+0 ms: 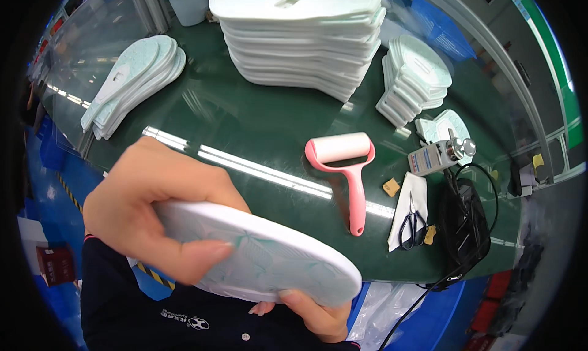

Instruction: The person handles white slipper uppers on a green workbench, peeling off protective film from the patterned top surface and trimming excess material from the edges. They use a pink lint roller, a small bottle, and scissors during the process, then place the finished slipper back onto a stack.

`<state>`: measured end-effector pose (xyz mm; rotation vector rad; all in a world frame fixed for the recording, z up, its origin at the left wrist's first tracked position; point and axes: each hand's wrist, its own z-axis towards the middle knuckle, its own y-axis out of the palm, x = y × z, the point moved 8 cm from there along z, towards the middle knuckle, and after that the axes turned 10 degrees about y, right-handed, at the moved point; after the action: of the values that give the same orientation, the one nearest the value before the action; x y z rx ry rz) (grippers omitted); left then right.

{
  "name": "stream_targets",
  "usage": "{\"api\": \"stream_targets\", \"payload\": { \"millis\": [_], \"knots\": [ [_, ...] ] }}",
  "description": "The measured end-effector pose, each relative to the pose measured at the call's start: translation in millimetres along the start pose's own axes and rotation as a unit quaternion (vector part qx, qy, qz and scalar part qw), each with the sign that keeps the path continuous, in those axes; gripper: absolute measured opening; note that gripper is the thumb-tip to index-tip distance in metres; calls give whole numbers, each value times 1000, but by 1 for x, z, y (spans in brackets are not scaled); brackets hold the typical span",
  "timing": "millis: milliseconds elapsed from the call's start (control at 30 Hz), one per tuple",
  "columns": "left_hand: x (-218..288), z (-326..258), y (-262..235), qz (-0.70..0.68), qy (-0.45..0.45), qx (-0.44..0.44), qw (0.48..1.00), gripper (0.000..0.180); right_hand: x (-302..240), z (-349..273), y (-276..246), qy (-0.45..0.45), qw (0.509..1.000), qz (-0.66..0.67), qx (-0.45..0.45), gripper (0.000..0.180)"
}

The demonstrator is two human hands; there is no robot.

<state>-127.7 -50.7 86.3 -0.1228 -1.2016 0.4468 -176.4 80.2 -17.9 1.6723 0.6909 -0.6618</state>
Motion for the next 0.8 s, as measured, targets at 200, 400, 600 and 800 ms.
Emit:
{"api": "stream_targets", "payload": {
  "millis": [200, 400, 600, 800],
  "knots": [
    [-48, 13, -23, 68, -106, -1, 992, 20, -11, 42, -20, -32, 985, -128, 115, 36],
    [-71, 28, -27, 97, -58, -21, 993, 22, -75, 51, -33, -218, 916, -283, 181, 52],
    [-60, 44, -16, 144, -29, -23, 989, 18, -127, 77, 5, -209, 765, -561, 237, 28],
    [-52, 41, -35, 87, -23, 63, 994, 17, -135, 105, 22, -193, 798, -544, 175, 17]
  ]
}}
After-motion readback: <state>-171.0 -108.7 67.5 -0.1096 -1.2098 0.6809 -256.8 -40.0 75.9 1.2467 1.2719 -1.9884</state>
